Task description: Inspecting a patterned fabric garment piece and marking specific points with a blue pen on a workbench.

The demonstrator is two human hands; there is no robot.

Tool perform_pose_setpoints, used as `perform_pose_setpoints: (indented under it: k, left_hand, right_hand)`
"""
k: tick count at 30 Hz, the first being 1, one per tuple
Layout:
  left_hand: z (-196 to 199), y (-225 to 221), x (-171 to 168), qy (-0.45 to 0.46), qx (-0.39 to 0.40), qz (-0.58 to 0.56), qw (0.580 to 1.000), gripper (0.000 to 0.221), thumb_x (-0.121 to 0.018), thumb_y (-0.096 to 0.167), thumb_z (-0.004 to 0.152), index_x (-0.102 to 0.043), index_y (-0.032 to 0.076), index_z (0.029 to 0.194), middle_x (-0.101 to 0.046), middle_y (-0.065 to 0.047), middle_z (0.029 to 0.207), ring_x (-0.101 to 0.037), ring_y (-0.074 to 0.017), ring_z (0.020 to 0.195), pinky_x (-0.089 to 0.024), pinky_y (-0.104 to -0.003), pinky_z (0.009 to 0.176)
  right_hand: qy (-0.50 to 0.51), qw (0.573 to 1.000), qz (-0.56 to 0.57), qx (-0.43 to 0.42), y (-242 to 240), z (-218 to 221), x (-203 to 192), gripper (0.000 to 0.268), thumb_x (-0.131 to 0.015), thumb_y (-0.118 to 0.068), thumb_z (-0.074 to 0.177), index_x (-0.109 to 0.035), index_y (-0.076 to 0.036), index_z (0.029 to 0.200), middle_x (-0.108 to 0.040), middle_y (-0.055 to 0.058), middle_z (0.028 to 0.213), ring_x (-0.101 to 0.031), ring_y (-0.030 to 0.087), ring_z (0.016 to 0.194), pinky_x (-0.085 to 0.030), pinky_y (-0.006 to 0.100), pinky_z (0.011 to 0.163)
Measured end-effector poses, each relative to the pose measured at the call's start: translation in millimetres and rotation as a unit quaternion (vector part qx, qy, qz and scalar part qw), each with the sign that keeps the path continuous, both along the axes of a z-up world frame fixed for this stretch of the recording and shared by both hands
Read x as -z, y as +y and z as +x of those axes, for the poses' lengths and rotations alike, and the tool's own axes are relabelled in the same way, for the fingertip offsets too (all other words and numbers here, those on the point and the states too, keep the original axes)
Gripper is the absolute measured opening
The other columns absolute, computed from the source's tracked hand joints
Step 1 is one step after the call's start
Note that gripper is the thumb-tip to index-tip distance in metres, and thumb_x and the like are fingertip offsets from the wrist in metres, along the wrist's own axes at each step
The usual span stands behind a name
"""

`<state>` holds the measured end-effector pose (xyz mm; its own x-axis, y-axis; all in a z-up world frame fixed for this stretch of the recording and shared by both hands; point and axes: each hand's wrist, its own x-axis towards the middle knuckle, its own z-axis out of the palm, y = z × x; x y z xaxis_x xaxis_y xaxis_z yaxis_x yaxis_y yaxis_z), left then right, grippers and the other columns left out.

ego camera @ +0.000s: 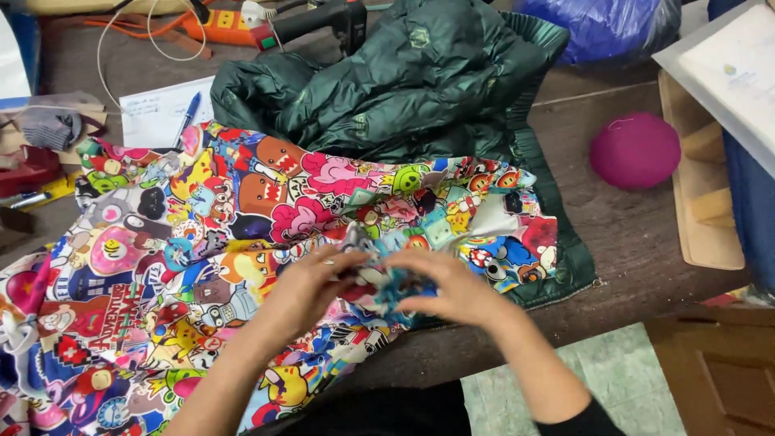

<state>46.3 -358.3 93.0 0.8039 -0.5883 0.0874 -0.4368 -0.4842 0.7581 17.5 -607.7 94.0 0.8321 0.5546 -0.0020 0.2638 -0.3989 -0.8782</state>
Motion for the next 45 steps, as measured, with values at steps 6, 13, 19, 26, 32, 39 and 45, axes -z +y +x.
perform_pose_setpoints:
  k: [6,13,19,26,32,39,45]
  left_hand:
    - [8,48,12,-0.016,-0.101,0.005,0.995,0.023,-0.07,0.008,0.08,-0.078,0.019,0.099,-0.066,-0.005,0.085,-0.069,-0.0227,0.078,-0.057,-0.031,0.071]
    - [6,78,14,0.039,-0.187,-0.001,0.981,0.017,-0.071,0.005,0.081,-0.078,0.01,0.095,-0.068,-0.01,0.084,-0.069,-0.0245,0.072,-0.056,-0.033,0.069]
    - [7,82,27,0.108,-0.242,-0.012,0.964,0.016,-0.071,0.007,0.083,-0.076,0.003,0.098,-0.068,-0.015,0.093,-0.069,-0.0259,0.074,-0.056,-0.034,0.068]
    - [12,80,38,0.15,-0.27,-0.016,0.951,0.017,-0.069,0.006,0.086,-0.074,-0.005,0.097,-0.067,-0.023,0.091,-0.068,-0.0325,0.077,-0.055,-0.036,0.066]
    - [10,81,46,0.145,-0.275,-0.005,0.951,0.018,-0.069,0.012,0.087,-0.074,-0.004,0.094,-0.066,-0.022,0.087,-0.068,-0.0335,0.078,-0.055,-0.038,0.064]
    - [11,89,58,0.133,-0.272,0.007,0.953,0.017,-0.067,0.014,0.089,-0.074,-0.002,0.093,-0.066,-0.021,0.086,-0.067,-0.0352,0.08,-0.055,-0.04,0.066]
    - [12,89,63,0.145,-0.277,0.007,0.95,0.017,-0.065,0.011,0.089,-0.073,-0.003,0.091,-0.065,-0.023,0.087,-0.066,-0.0379,0.083,-0.053,-0.042,0.072]
  right_hand:
    - [-0.042,0.978,-0.185,0.086,-72,9,25,0.054,-0.082,-0.02,0.071,-0.063,-0.009,0.12,-0.066,0.014,0.118,-0.06,0.038,0.113,-0.045,0.051,0.097]
    - [-0.028,0.978,-0.156,0.139,-132,18,81,0.037,-0.071,0.005,0.069,-0.073,-0.014,0.1,-0.074,0.007,0.103,-0.066,0.031,0.105,-0.049,0.043,0.093]
    - [0.11,0.976,-0.052,0.182,-114,23,54,0.04,-0.064,0.012,0.073,-0.071,-0.004,0.109,-0.075,0.017,0.097,-0.066,0.025,0.1,-0.05,0.044,0.092]
    - [0.071,0.98,-0.044,0.179,-99,43,47,0.017,-0.072,-0.007,0.081,-0.077,-0.008,0.097,-0.077,0.011,0.089,-0.067,0.016,0.09,-0.052,0.037,0.084]
    - [0.044,0.973,-0.076,0.215,-82,67,41,0.014,-0.07,-0.011,0.085,-0.076,-0.01,0.097,-0.076,0.008,0.09,-0.07,0.017,0.089,-0.052,0.033,0.082]
    - [0.065,0.975,-0.057,0.207,-76,87,43,0.019,-0.069,-0.008,0.084,-0.075,-0.009,0.102,-0.075,0.011,0.088,-0.069,0.018,0.089,-0.053,0.033,0.082]
    - [0.072,0.974,-0.067,0.204,-70,91,40,0.019,-0.068,-0.005,0.085,-0.074,-0.006,0.103,-0.075,0.015,0.089,-0.07,0.022,0.088,-0.053,0.034,0.081]
